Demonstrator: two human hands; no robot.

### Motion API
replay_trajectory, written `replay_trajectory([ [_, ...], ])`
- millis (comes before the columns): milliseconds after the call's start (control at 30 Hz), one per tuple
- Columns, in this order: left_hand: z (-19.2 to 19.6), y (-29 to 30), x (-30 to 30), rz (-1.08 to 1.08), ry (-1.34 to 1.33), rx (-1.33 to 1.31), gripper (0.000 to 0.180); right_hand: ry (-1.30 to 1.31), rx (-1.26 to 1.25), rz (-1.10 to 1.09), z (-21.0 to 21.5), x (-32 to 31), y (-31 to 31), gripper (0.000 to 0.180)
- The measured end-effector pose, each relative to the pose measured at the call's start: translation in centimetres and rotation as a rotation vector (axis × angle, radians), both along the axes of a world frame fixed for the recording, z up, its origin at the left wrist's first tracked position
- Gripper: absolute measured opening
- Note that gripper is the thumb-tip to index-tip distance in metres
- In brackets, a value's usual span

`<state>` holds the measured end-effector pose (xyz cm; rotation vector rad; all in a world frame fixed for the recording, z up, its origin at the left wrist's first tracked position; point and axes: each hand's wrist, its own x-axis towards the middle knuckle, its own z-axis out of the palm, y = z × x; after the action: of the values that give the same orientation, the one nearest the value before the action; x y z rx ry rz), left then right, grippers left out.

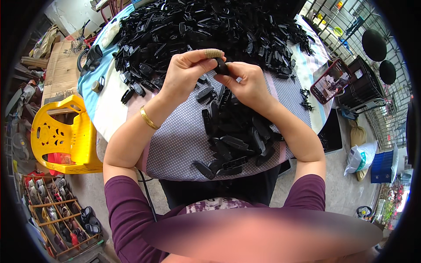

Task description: Inspecting and sorting a large pile of black plastic hair claw clips on a table.

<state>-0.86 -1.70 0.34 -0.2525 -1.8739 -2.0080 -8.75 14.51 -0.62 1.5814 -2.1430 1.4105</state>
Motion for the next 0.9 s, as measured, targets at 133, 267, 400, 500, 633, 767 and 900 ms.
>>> replay_trajectory([
  [133,0.4,0.0,0.0,0.023,-0.042,-0.096,0.028,-0.160,0.049,0.122,-0.1,-1.7,-0.1,0.021],
  [267,0.6,0.2,-0.2,-0.036,-0.078,-0.231,0.040,-0.516,0.205,0.265,-1.4,-5.1,0.2,0.026],
  [400,0.7,-1.4,-0.6,-0.198,-0.152,-0.214,0.050,-0.679,0.420,0.412,-1.6,-5.2,0.1,0.027],
  [500,1.4,-3.4,-0.3,-0.083,-0.274,-0.536,0.044,-0.696,0.399,0.485,-2.1,-5.3,-0.2,0.029],
  [633,2.1,-3.9,0.3,0.054,-0.418,-1.145,0.037,-0.774,0.412,0.542,-1.5,-5.6,0.4,0.032],
  [767,1.3,-3.9,0.8,0.141,-0.375,-1.355,0.042,-0.626,0.565,0.586,-0.9,-5.6,0.7,0.034],
  [900,0.5,-3.3,0.3,0.194,-0.419,-1.428,0.047,-0.261,0.725,0.696,0.8,-4.7,1.1,0.039],
])
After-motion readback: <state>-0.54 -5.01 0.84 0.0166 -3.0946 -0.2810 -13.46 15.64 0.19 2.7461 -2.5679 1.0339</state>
